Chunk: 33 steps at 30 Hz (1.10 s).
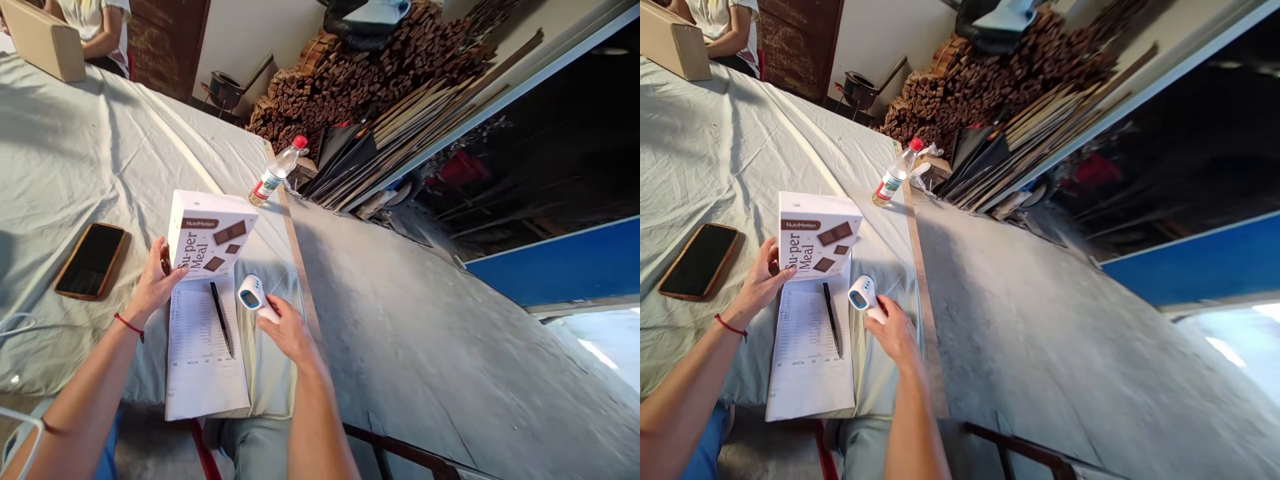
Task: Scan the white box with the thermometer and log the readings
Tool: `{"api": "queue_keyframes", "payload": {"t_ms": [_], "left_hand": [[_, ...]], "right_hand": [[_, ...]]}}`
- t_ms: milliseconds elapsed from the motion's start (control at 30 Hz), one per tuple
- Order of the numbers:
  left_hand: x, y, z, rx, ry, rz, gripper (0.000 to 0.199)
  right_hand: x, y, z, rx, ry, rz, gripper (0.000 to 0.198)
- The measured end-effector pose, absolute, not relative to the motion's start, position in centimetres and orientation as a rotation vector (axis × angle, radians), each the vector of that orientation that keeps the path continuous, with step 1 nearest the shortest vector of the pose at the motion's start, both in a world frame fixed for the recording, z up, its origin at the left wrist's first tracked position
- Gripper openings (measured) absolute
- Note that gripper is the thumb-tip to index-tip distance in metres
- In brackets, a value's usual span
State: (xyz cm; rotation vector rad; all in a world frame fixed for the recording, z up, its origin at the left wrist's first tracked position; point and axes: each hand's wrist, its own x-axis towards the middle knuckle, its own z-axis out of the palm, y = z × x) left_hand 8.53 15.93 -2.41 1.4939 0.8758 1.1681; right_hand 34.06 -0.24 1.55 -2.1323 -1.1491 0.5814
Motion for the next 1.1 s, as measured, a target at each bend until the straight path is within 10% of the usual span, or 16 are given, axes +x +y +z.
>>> {"api": "queue_keyframes", "payload": {"t_ms": [300,1100], "left_hand": [[8.2,14.7,1.9,1.478,0.947,1.160,0.055],[7.7,14.3,1.7,1.564,0.935,1.092,0.054]], "right_hand": [[27.2,1.1,3.8,-1.102,-0.760,1.260,0.042],[24.1,4.0,2.5,-1.120,-0.659,1.300,0.061]]}}
